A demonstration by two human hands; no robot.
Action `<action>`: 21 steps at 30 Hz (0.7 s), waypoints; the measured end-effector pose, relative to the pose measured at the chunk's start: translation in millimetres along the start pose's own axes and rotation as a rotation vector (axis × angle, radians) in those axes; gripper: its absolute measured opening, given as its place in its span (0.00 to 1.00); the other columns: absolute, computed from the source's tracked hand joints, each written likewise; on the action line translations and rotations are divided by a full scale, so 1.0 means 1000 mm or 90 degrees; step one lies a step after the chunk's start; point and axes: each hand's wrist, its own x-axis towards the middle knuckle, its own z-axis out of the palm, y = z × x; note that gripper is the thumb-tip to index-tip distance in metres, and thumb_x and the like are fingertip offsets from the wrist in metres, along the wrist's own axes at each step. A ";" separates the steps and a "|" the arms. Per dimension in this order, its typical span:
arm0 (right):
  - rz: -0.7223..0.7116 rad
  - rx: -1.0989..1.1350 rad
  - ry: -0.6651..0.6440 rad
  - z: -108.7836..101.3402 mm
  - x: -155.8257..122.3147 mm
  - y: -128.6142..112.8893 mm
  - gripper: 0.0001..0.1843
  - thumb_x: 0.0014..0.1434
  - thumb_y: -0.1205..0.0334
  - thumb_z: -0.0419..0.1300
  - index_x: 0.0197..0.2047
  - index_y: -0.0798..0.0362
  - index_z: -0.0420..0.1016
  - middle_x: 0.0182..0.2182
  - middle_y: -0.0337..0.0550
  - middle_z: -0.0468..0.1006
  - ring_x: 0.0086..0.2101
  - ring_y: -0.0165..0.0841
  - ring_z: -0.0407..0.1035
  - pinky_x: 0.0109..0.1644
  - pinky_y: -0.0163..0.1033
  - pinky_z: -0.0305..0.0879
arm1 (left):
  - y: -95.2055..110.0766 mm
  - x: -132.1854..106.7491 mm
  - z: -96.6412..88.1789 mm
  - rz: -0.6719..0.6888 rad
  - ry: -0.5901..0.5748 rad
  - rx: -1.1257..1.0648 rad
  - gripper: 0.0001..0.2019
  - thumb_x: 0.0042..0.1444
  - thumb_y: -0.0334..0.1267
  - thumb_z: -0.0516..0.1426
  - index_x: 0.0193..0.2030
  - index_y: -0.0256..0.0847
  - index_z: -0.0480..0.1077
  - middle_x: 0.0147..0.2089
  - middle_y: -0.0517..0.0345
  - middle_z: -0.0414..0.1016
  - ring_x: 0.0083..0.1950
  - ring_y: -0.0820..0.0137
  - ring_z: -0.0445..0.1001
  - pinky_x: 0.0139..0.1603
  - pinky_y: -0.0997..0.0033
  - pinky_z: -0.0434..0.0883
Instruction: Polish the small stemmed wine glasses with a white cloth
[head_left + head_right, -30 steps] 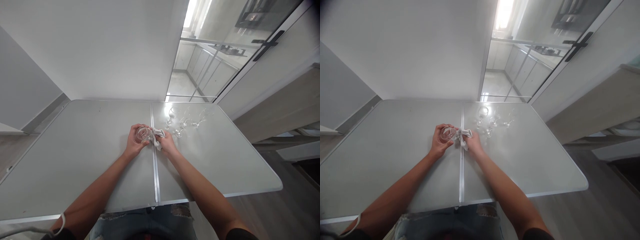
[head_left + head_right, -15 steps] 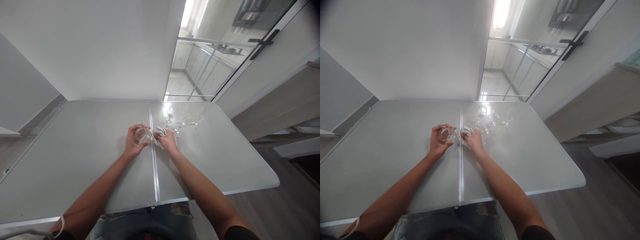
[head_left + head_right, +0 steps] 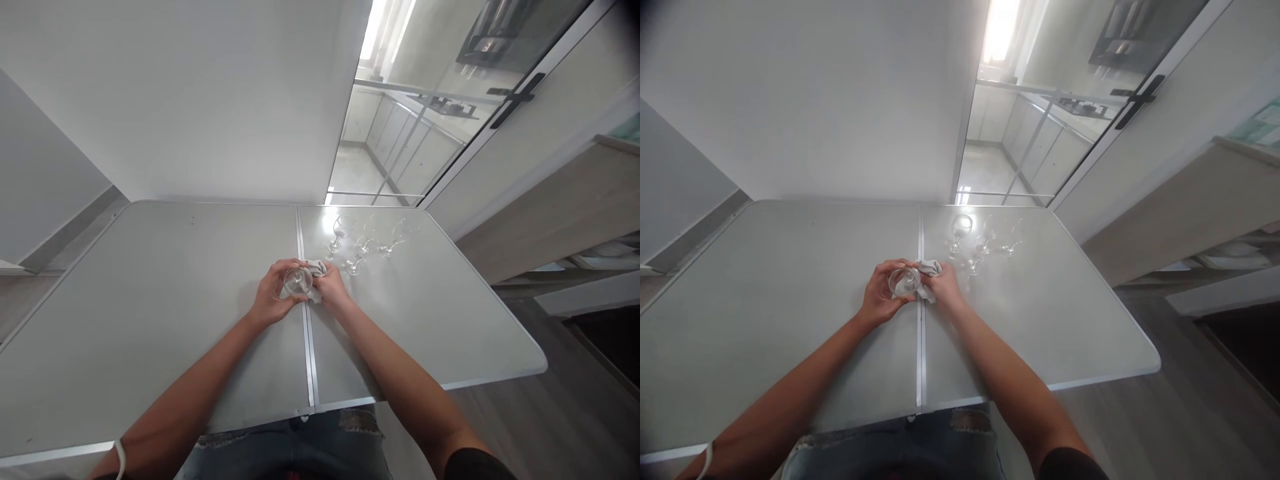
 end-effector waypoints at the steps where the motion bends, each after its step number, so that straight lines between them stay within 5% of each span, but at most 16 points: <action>1: -0.006 -0.022 0.012 -0.001 0.000 0.000 0.16 0.40 0.57 0.71 0.31 0.55 0.74 0.26 0.36 0.72 0.25 0.27 0.63 0.29 0.33 0.59 | -0.002 -0.001 0.000 0.020 0.002 0.011 0.31 0.48 0.31 0.71 0.58 0.47 0.68 0.56 0.47 0.73 0.61 0.55 0.74 0.64 0.48 0.70; 6: -0.091 -0.217 0.070 -0.005 -0.001 -0.004 0.18 0.43 0.52 0.72 0.26 0.54 0.70 0.23 0.33 0.68 0.25 0.27 0.60 0.28 0.32 0.55 | -0.011 -0.001 -0.008 0.039 0.096 0.034 0.34 0.50 0.37 0.71 0.61 0.47 0.64 0.59 0.46 0.70 0.58 0.56 0.76 0.61 0.50 0.73; 10: -0.186 -0.294 0.097 -0.004 -0.009 -0.016 0.22 0.58 0.46 0.63 0.22 0.53 0.65 0.20 0.33 0.62 0.24 0.27 0.56 0.27 0.33 0.53 | -0.013 0.002 -0.018 -0.022 0.253 0.060 0.32 0.52 0.43 0.70 0.61 0.47 0.63 0.59 0.47 0.70 0.58 0.58 0.76 0.60 0.53 0.74; 13: -0.271 -0.279 0.039 0.004 -0.018 -0.026 0.18 0.62 0.50 0.58 0.26 0.53 0.70 0.29 0.39 0.71 0.28 0.29 0.64 0.33 0.34 0.61 | -0.014 0.005 -0.024 -0.068 0.298 0.045 0.29 0.53 0.46 0.69 0.59 0.46 0.66 0.57 0.47 0.71 0.53 0.62 0.78 0.56 0.59 0.75; 16: -0.312 -0.251 -0.054 0.013 -0.026 -0.029 0.10 0.57 0.60 0.58 0.40 0.53 0.78 0.41 0.44 0.77 0.34 0.31 0.69 0.39 0.35 0.66 | -0.017 0.005 -0.027 -0.106 0.294 0.025 0.28 0.53 0.48 0.69 0.57 0.43 0.68 0.55 0.47 0.72 0.49 0.64 0.79 0.54 0.61 0.75; 18: -0.288 -0.212 -0.108 0.014 -0.029 -0.027 0.18 0.54 0.65 0.54 0.46 0.53 0.78 0.34 0.40 0.76 0.30 0.30 0.67 0.36 0.34 0.64 | -0.018 0.005 -0.027 -0.116 0.286 0.019 0.28 0.52 0.49 0.69 0.57 0.43 0.69 0.54 0.47 0.73 0.49 0.63 0.79 0.54 0.61 0.74; 21: -0.223 -0.205 -0.195 0.010 -0.030 -0.024 0.14 0.52 0.65 0.51 0.36 0.54 0.79 0.22 0.35 0.66 0.24 0.29 0.60 0.30 0.34 0.58 | -0.020 0.005 -0.026 -0.124 0.267 0.010 0.29 0.51 0.49 0.69 0.56 0.43 0.69 0.54 0.47 0.73 0.48 0.62 0.80 0.54 0.61 0.74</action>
